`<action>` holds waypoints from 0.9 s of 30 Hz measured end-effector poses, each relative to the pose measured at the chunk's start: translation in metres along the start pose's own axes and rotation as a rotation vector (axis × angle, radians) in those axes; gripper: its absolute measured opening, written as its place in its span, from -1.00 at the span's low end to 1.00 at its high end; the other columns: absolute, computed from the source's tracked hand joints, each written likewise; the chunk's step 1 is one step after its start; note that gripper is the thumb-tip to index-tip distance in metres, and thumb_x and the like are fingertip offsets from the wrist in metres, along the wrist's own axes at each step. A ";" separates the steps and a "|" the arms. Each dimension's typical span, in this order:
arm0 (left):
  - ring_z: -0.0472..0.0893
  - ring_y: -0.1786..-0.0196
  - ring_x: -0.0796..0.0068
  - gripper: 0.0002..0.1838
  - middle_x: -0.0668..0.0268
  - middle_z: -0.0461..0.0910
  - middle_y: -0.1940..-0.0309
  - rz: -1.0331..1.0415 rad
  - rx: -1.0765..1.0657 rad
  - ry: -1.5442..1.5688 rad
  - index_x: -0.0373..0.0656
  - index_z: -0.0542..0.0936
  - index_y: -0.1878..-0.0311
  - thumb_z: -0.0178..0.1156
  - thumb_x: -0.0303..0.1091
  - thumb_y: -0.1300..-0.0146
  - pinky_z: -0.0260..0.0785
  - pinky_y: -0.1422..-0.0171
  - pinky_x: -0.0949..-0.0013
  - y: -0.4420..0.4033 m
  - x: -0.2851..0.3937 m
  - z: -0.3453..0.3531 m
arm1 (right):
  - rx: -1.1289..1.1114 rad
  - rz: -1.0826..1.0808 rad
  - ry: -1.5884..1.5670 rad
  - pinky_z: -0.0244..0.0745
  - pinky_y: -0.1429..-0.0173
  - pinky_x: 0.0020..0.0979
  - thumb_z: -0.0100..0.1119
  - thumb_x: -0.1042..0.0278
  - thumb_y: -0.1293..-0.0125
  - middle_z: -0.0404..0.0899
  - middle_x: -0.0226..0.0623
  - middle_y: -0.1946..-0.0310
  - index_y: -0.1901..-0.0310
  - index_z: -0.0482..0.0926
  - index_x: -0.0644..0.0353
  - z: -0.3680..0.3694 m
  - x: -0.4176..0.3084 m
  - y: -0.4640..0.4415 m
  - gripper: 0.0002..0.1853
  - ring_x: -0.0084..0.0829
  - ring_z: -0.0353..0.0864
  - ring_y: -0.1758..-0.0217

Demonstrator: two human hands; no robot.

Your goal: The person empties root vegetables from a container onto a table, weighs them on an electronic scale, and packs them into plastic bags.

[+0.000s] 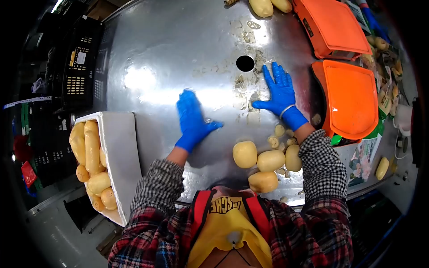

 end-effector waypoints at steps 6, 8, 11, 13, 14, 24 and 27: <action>-0.16 -0.57 -0.22 0.04 -0.19 -0.17 -0.53 0.264 0.132 0.049 -0.43 -0.11 -0.51 0.15 0.13 -0.27 -0.35 -0.62 -0.07 -0.119 0.086 0.047 | 0.102 -0.021 -0.002 -0.13 -0.58 -0.02 0.08 -0.17 -0.31 0.02 -0.04 -0.52 -0.52 0.08 -0.04 0.010 -0.012 -0.047 -0.18 -0.05 0.00 -0.57; -0.13 -0.57 -0.17 -0.05 -0.12 -0.14 -0.54 0.286 0.081 -0.159 -0.35 -0.05 -0.52 0.12 0.07 -0.30 -0.31 -0.62 -0.03 -0.132 0.100 0.058 | 0.080 -0.113 0.044 -0.06 -0.57 -0.07 0.01 0.01 -0.38 0.14 -0.12 -0.48 -0.47 0.18 -0.04 0.017 -0.007 -0.072 -0.34 -0.08 0.09 -0.54; -0.08 -0.58 -0.11 -0.15 -0.04 -0.11 -0.55 0.316 -0.057 -0.009 -0.22 0.04 -0.52 0.11 0.02 -0.32 -0.24 -0.63 0.02 -0.135 0.092 0.057 | 0.075 -0.201 0.089 -0.02 -0.56 -0.09 -0.03 0.05 -0.40 0.22 -0.19 -0.45 -0.45 0.23 -0.07 0.022 -0.012 -0.099 -0.40 -0.13 0.13 -0.53; -0.05 -0.58 -0.03 -0.15 -0.01 -0.10 -0.55 0.301 -0.226 0.137 -0.10 0.08 -0.53 0.16 0.04 -0.29 -0.16 -0.62 0.10 -0.127 0.083 0.017 | 0.042 -0.166 0.097 -0.01 -0.55 -0.10 -0.01 0.01 -0.39 0.20 -0.21 -0.46 -0.46 0.21 -0.13 0.020 -0.016 -0.103 -0.38 -0.13 0.12 -0.53; -0.04 -0.57 -0.07 -0.08 -0.03 -0.10 -0.55 0.338 -0.094 0.113 -0.06 0.04 -0.55 0.23 0.07 -0.24 -0.15 -0.61 0.03 -0.118 0.076 -0.003 | 0.020 -0.150 0.087 -0.01 -0.55 -0.09 0.01 0.01 -0.38 0.19 -0.22 -0.46 -0.47 0.20 -0.16 0.018 -0.017 -0.105 -0.37 -0.12 0.12 -0.53; 0.29 -0.42 -0.05 -0.19 -0.07 0.31 -0.36 -0.234 0.672 -0.427 -0.15 0.34 -0.41 0.39 -0.08 -0.12 0.11 -0.49 0.08 0.163 -0.157 -0.367 | -0.287 -0.182 0.131 0.42 -0.31 -0.10 0.21 -0.12 -0.10 0.41 -0.06 -0.28 -0.25 0.45 -0.03 0.034 -0.033 -0.095 -0.33 0.01 0.48 -0.26; 0.31 -0.41 -0.08 -0.20 -0.12 0.28 -0.38 -0.715 0.648 -0.443 -0.15 0.38 -0.38 0.29 0.11 -0.16 0.19 -0.43 0.03 0.297 -0.276 -0.403 | -0.500 -0.178 0.304 0.18 -0.39 0.21 0.19 -0.24 -0.09 0.28 -0.11 -0.38 -0.33 0.41 -0.14 0.022 -0.083 -0.066 -0.25 0.01 0.31 -0.40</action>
Point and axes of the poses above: each hand's wrist, its own y-axis away from the middle knuckle, its own z-axis out of the palm, x = y × z, the point moved 4 cm from there along -y, towards the middle knuckle
